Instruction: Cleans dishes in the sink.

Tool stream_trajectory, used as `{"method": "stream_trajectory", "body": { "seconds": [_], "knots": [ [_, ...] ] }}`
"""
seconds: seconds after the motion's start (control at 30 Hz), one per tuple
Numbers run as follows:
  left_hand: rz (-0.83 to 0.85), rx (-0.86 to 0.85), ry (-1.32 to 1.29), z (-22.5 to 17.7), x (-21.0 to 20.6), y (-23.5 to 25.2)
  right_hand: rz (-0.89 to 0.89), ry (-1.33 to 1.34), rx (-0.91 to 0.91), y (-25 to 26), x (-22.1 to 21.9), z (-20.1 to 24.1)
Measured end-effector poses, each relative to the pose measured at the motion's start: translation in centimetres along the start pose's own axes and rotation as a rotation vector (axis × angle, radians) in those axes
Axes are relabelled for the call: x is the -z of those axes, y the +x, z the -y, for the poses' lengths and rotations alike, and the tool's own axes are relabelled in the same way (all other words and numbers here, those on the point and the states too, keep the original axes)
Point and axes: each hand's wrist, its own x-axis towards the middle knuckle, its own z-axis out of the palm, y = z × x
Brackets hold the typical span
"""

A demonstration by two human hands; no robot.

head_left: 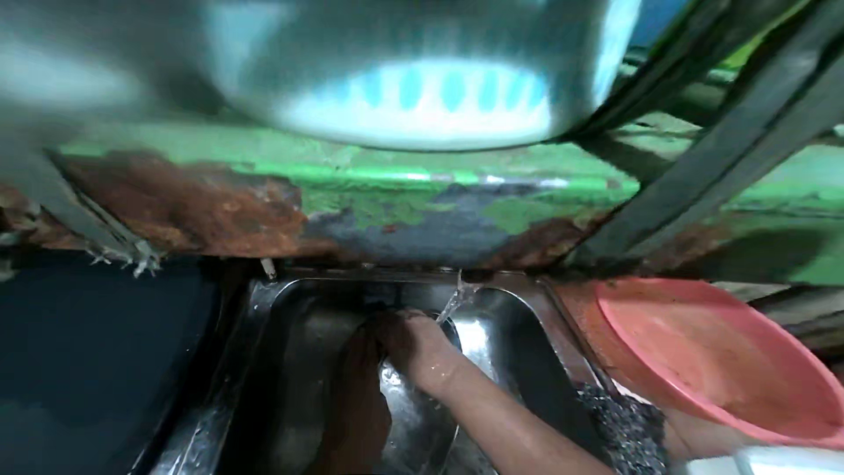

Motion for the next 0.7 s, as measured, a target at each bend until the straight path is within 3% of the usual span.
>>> {"method": "stream_trajectory", "body": {
  "seconds": [0.07, 0.13, 0.2, 0.3, 0.4, 0.47, 0.57, 0.63, 0.7],
  "knots": [
    [-0.004, 0.021, -0.062, 0.2, -0.2, -0.4, 0.014, -0.023, -0.077, 0.8, -0.1, -1.5],
    [-0.045, -0.004, -0.194, 1.1, -0.5, -2.2, 0.202, -0.011, -0.304, 1.4, 0.8, -4.0],
    [-0.047, 0.041, -0.294, 1.5, -0.4, -3.9, 0.286, -0.011, -0.394, 1.7, 0.7, -6.6],
    [0.028, 0.079, -0.229, 1.1, 0.5, -3.2, 0.26, -0.05, -0.399, 0.8, 1.1, -4.4],
    [0.116, -0.009, -0.029, 0.2, 1.0, -0.1, 0.167, 0.002, -0.198, -0.1, 1.3, -0.7],
    [0.132, -0.006, -0.037, -0.1, 0.7, 0.5, 0.125, 0.028, -0.09, 0.4, 0.7, -1.0],
    [0.059, -0.026, -0.209, 1.4, 0.6, -0.9, 0.26, 0.03, -0.266, 1.5, 1.7, -4.1],
    [0.051, 0.067, -0.257, 1.7, 0.9, -2.0, 0.333, -0.017, -0.365, 1.5, 2.5, -5.7],
    [0.052, 0.21, -0.285, 1.1, 1.3, -2.5, 0.221, 0.016, -0.346, 0.9, 3.0, -5.5]
  ]
}}
